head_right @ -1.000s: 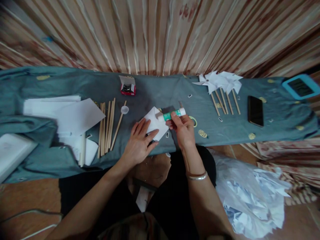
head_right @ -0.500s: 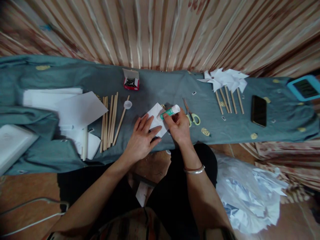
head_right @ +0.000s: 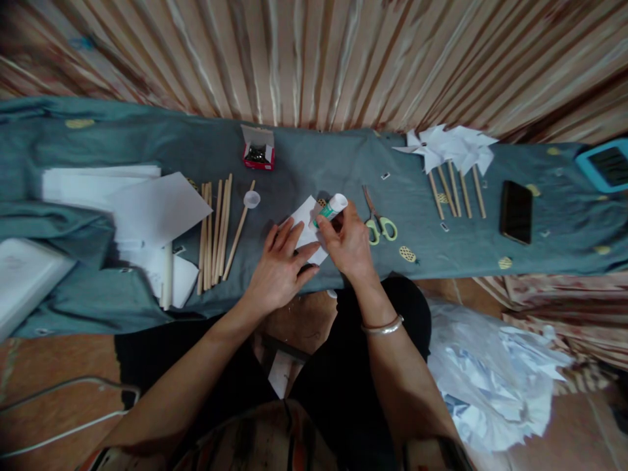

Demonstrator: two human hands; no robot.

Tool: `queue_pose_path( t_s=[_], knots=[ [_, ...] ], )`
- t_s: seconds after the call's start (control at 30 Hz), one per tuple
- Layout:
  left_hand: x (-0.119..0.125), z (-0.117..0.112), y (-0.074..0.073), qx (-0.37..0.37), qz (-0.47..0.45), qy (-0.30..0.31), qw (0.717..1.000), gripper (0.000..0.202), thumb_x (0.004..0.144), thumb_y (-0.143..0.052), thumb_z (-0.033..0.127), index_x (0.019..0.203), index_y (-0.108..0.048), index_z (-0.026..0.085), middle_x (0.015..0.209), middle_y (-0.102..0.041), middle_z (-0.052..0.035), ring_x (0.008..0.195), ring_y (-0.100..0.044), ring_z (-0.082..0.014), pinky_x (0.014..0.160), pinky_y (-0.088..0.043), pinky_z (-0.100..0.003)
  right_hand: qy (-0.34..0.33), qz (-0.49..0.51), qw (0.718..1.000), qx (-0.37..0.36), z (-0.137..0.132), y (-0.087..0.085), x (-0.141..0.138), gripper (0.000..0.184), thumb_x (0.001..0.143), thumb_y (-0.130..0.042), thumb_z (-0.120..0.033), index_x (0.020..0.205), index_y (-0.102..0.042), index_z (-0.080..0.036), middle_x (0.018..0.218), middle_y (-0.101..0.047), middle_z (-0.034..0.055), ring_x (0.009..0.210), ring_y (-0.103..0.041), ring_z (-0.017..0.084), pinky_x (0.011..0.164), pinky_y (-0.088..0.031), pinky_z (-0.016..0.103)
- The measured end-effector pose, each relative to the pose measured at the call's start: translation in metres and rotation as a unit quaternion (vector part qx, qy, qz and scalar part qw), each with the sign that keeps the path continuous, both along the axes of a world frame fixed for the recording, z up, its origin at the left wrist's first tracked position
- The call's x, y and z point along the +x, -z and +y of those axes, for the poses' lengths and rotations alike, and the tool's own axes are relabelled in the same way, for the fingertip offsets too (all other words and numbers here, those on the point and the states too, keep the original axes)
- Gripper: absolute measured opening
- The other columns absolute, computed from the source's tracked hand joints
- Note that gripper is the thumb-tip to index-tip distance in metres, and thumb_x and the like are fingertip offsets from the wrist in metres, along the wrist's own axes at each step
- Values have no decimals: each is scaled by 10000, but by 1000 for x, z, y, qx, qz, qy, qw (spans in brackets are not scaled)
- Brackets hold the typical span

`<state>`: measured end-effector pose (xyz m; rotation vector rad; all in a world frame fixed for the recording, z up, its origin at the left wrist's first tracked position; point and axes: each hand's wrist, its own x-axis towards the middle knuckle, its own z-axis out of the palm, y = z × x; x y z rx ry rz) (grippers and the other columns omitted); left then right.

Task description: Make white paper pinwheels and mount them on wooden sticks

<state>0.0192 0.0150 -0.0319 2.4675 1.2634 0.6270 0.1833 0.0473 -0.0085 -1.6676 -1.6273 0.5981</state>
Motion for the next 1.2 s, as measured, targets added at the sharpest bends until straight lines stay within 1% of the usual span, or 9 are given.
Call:
queue_pose_path(
  t_s=[0.1,0.33,0.43,0.53,0.7,0.93,1.1,1.2],
  knots=[
    [0,1,0,-3,5,0,1000,387,872,-578,387,1217,-594,212,1459,-417,-145,1408,-278,-350,1112,-252,-618,18,-36,999,7,-1,-4,-2,255,845,-584,-434,949,-524,-209,698,-604,4,670,-592,190,642,-449,330],
    [0,0,-1,0,7,-1,1000,383,879,-564,390,1216,-594,210,1451,-426,-149,1405,-286,-352,1114,-249,-614,-1,-54,998,33,0,-5,-3,249,855,-572,-460,920,-526,-224,648,-583,-11,611,-550,175,603,-408,308],
    [0,0,0,1,5,-2,1000,382,879,-562,393,1222,-585,226,1459,-421,-129,1406,-284,-344,1113,-241,-625,0,-58,998,38,1,-4,-4,252,851,-573,-460,929,-531,-225,641,-578,-15,585,-534,170,588,-397,304],
    [0,0,1,1,8,-2,1000,391,880,-557,403,1231,-579,232,1468,-411,-121,1410,-273,-343,1117,-229,-628,2,-70,997,32,1,-4,-5,264,853,-566,-459,957,-540,-219,643,-582,-10,601,-547,181,603,-406,312],
    [0,0,0,-4,10,0,1000,392,882,-554,405,1226,-587,220,1467,-410,-138,1407,-273,-353,1119,-220,-629,-10,-85,996,24,1,-5,-6,301,859,-552,-484,991,-535,-214,654,-593,0,615,-565,191,605,-410,316],
    [0,0,0,-2,15,-3,1000,369,875,-567,399,1192,-605,215,1454,-427,-134,1404,-284,-351,1127,-216,-624,-37,-83,996,22,0,-7,-8,340,865,-520,-544,983,-517,-225,669,-606,8,628,-590,200,608,-416,316],
    [0,0,0,1,13,-4,1000,373,875,-563,406,1186,-608,205,1463,-416,-137,1406,-283,-350,1132,-212,-624,-47,-97,994,7,-1,-9,-12,347,867,-507,-560,962,-510,-227,661,-605,15,608,-586,204,605,-414,320],
    [0,0,0,0,9,-4,1000,358,868,-576,395,1163,-621,198,1462,-420,-143,1405,-284,-353,1128,-214,-631,-53,-104,993,17,-2,-10,-13,340,870,-504,-560,944,-508,-228,648,-596,15,588,-575,200,587,-410,315]
  ],
)
